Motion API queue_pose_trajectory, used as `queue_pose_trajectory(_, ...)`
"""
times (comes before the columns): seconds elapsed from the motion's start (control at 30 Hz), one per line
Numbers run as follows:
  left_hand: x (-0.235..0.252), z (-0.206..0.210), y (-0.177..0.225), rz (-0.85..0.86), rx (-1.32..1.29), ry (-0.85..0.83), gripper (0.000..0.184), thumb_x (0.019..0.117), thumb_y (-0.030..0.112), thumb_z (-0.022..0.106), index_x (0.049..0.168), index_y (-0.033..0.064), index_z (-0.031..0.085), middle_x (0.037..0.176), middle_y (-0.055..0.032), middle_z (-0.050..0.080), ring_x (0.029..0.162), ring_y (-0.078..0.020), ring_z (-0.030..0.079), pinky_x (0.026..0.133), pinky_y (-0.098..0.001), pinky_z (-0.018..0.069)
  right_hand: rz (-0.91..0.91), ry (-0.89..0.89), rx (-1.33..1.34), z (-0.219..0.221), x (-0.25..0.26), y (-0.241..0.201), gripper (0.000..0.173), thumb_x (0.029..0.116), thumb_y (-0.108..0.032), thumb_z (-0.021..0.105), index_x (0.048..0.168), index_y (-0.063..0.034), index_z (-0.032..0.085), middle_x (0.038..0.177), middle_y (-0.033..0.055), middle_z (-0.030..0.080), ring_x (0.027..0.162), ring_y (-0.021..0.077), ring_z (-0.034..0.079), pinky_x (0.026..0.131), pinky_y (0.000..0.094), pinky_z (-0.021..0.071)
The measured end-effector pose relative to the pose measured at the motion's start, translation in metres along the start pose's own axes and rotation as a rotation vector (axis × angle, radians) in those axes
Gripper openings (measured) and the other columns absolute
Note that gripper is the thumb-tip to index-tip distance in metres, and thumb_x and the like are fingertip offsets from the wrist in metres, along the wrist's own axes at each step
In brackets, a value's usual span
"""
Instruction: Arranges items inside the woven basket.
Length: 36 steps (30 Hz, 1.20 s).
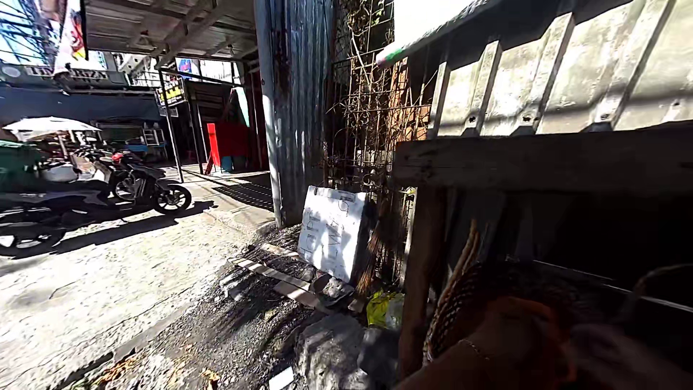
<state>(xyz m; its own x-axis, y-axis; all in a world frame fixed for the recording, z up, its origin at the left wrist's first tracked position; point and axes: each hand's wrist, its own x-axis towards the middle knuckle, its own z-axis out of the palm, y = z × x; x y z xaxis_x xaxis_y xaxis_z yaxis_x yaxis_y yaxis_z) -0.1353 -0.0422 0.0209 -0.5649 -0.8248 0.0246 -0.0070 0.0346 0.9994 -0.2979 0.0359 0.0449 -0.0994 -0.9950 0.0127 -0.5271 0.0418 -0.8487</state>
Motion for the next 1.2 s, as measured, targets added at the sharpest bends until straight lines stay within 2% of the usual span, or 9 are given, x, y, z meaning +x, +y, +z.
queue_pose_trajectory(0.13, 0.004, 0.003, -0.005, -0.052, -0.263, -0.020, 0.026, 0.1110, 0.020, 0.039, 0.118, 0.0035, 0.058, 0.086, -0.0014, 0.063, 0.073, -0.0086, 0.063, 0.067, -0.0259, 0.0552, 0.037, 0.107, 0.131, 0.005, 0.005, 0.013, 0.051, 0.0928, -0.017, 0.074, 0.134, -0.0008, 0.050, 0.112, 0.0159, 0.069, 0.094, 0.0263, 0.073, 0.079, 0.0445, 0.0630)
queue_pose_trajectory(0.33, 0.015, 0.005, -0.013, -0.040, -0.199, 0.074, 0.025, 0.1090, 0.015, 0.044, 0.114, 0.0010, 0.065, 0.088, -0.0067, 0.069, 0.077, -0.0142, 0.068, 0.071, -0.0311, 0.0580, 0.066, 0.081, 0.044, 0.005, 0.000, 0.003, 0.042, 0.0991, -0.013, 0.062, 0.137, -0.0001, 0.048, 0.113, 0.0144, 0.066, 0.096, 0.0214, 0.067, 0.084, 0.0392, 0.0552)
queue_pose_trajectory(0.47, 0.014, -0.001, -0.005, -0.028, -0.135, 0.041, 0.023, 0.0981, -0.004, 0.049, 0.111, -0.0002, 0.068, 0.095, -0.0105, 0.071, 0.081, -0.0171, 0.069, 0.072, -0.0338, 0.0587, 0.093, 0.115, 0.075, 0.010, 0.006, 0.007, 0.060, 0.0937, -0.025, 0.074, 0.140, -0.0010, 0.044, 0.113, 0.0154, 0.066, 0.087, 0.0225, 0.069, 0.077, 0.0389, 0.0593)
queue_pose_trajectory(0.57, 0.011, -0.001, 0.000, 0.005, -0.140, 0.031, 0.029, 0.0905, -0.012, 0.048, 0.107, -0.0013, 0.069, 0.096, -0.0114, 0.072, 0.080, -0.0172, 0.069, 0.070, -0.0325, 0.0590, 0.066, 0.137, 0.059, 0.012, 0.009, 0.009, 0.054, 0.0918, -0.021, 0.075, 0.134, -0.0019, 0.049, 0.105, 0.0131, 0.067, 0.082, 0.0208, 0.068, 0.073, 0.0380, 0.0576)
queue_pose_trajectory(0.77, 0.013, -0.023, 0.006, 0.354, 0.624, -0.011, 0.026, 0.0947, 0.006, 0.056, 0.113, 0.0077, 0.074, 0.108, -0.0014, 0.075, 0.100, -0.0062, 0.070, 0.092, -0.0268, 0.0564, 0.074, -0.029, 0.887, -0.010, 0.002, -0.003, 0.015, 0.1048, -0.005, 0.046, 0.119, -0.0080, 0.049, 0.083, 0.0011, 0.059, 0.052, 0.0033, 0.046, 0.046, 0.0173, 0.0386)
queue_pose_trajectory(0.83, 0.008, -0.022, 0.012, 0.427, 0.868, 0.037, 0.029, 0.0950, 0.009, 0.053, 0.116, 0.0081, 0.072, 0.107, -0.0056, 0.074, 0.098, -0.0144, 0.071, 0.089, -0.0357, 0.0572, 0.123, 0.030, 1.181, -0.014, 0.007, -0.020, 0.015, 0.1091, -0.013, 0.042, 0.119, -0.0054, 0.051, 0.089, 0.0061, 0.064, 0.059, 0.0067, 0.059, 0.051, 0.0177, 0.0493)
queue_pose_trajectory(0.9, 0.003, -0.021, 0.017, 0.364, 1.059, 0.068, 0.033, 0.0929, 0.007, 0.054, 0.124, 0.0069, 0.066, 0.113, -0.0114, 0.071, 0.102, -0.0263, 0.070, 0.091, -0.0497, 0.0551, 0.172, 0.246, 1.411, -0.017, 0.020, -0.034, 0.031, 0.1082, -0.018, 0.049, 0.134, -0.0007, 0.045, 0.103, 0.0172, 0.063, 0.078, 0.0220, 0.070, 0.070, 0.0312, 0.0620)
queue_pose_trajectory(1.0, -0.018, -0.018, 0.020, 0.056, 1.333, -0.006, 0.041, 0.0960, 0.008, 0.055, 0.136, 0.0052, 0.053, 0.130, -0.0166, 0.063, 0.117, -0.0351, 0.064, 0.101, -0.0581, 0.0457, 0.182, 0.554, 1.416, -0.012, 0.054, -0.021, 0.047, 0.1033, -0.009, 0.057, 0.145, -0.0026, 0.037, 0.136, 0.0218, 0.048, 0.110, 0.0330, 0.061, 0.090, 0.0435, 0.0568)
queue_pose_trajectory(1.2, -0.056, -0.040, -0.014, -0.034, 1.501, -0.309, 0.032, 0.1036, 0.017, 0.047, 0.124, -0.0009, 0.065, 0.124, -0.0239, 0.066, 0.118, -0.0422, 0.062, 0.103, -0.0642, 0.0402, 0.379, 0.667, 0.991, 0.015, 0.089, 0.032, 0.049, 0.1031, -0.006, 0.055, 0.149, -0.0008, 0.038, 0.148, 0.0247, 0.044, 0.132, 0.0356, 0.051, 0.103, 0.0491, 0.0473)
